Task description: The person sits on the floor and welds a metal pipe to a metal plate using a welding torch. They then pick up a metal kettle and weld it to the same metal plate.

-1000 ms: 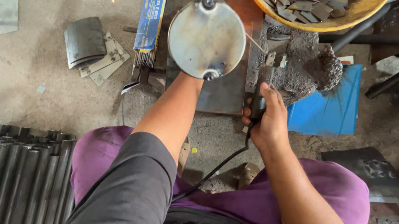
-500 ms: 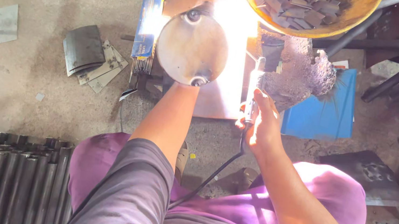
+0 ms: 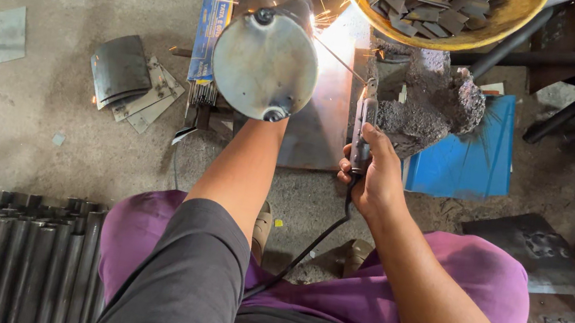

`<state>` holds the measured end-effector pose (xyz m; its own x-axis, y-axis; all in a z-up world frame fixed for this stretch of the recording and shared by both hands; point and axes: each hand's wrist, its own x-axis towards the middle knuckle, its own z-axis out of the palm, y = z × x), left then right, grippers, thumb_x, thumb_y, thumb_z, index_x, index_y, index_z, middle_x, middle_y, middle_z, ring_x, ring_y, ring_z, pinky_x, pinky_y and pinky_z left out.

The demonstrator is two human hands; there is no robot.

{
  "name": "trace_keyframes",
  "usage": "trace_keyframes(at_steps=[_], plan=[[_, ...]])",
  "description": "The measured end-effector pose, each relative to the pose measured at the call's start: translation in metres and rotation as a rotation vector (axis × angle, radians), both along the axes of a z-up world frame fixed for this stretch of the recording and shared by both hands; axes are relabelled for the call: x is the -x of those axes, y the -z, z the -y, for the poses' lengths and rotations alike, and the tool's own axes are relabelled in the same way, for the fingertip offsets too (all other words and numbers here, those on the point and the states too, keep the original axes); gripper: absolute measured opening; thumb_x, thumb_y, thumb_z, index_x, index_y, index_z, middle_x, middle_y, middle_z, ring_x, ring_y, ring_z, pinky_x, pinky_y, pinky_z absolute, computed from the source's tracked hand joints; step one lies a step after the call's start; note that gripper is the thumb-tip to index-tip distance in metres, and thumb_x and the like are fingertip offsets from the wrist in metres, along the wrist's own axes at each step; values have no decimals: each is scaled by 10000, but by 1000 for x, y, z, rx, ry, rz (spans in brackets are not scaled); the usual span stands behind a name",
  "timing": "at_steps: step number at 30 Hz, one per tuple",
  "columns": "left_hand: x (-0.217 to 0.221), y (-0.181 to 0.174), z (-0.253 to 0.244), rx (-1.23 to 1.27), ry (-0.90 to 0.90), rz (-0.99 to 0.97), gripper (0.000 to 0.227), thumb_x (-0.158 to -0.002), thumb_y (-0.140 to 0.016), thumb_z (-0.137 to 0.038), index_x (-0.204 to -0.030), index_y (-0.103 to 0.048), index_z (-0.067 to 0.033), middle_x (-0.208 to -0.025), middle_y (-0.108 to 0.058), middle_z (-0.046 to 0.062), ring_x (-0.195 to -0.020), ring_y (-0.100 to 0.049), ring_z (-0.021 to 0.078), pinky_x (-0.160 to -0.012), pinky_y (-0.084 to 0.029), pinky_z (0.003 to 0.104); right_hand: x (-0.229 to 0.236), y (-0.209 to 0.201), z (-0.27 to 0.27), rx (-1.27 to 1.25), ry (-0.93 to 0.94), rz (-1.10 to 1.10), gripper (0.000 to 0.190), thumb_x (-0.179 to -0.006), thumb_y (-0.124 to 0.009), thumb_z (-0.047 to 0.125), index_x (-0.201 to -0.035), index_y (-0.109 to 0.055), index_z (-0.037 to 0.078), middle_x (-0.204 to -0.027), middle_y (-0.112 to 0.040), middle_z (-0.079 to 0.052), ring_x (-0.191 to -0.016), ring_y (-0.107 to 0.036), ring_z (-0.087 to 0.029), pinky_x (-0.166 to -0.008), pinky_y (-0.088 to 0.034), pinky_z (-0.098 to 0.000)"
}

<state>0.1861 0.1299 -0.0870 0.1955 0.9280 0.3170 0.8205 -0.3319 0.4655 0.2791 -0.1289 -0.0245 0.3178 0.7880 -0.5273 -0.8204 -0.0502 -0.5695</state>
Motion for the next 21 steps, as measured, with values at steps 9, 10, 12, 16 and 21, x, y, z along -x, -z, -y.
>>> trace_keyframes(at_steps=[9,10,12,16,21], plan=[[6,2,2,2,-16,-3,242,-878,-620,-283,-1070,-724,-178,-976,-749,121,-1003,-662,345,-881,-491,484,0,-4,0,-3,-8,-5,317,-944,-650,374,-1092,-533,119,-831,-573,-92,-576,-554,-186,-479,-421,-338],[5,2,1,-1,-13,-3,244,-879,-619,-284,-1073,-723,-178,-977,-749,121,-1004,-662,346,-882,-491,484,0,-4,-1,0,-5,-3,319,-943,-649,377,-1088,-533,117,-830,-573,-94,-574,-553,-187,-476,-419,-340],[5,1,0,-3,-12,-1,247,-879,-619,-284,-1078,-721,-178,-979,-748,122,-1005,-661,347,-883,-490,485,-1,-5,-1,1,-7,-3,317,-947,-652,370,-1092,-531,116,-837,-575,-94,-581,-558,-187,-480,-415,-335],[4,2,0,-2,-12,-2,253,-881,-617,-285,-1088,-717,-177,-983,-747,123,-1008,-660,349,-887,-490,487,-1,-6,1,-10,-16,9,326,-947,-655,369,-1083,-531,100,-838,-579,-100,-577,-564,-193,-474,-416,-335],[6,1,-2,1,-4,-2,262,-883,-616,-286,-1100,-713,-176,-988,-746,124,-1012,-658,351,-891,-488,488,-2,-4,0,-1,-15,-5,336,-933,-660,377,-1094,-537,109,-828,-579,-101,-573,-570,-195,-468,-419,-334]])
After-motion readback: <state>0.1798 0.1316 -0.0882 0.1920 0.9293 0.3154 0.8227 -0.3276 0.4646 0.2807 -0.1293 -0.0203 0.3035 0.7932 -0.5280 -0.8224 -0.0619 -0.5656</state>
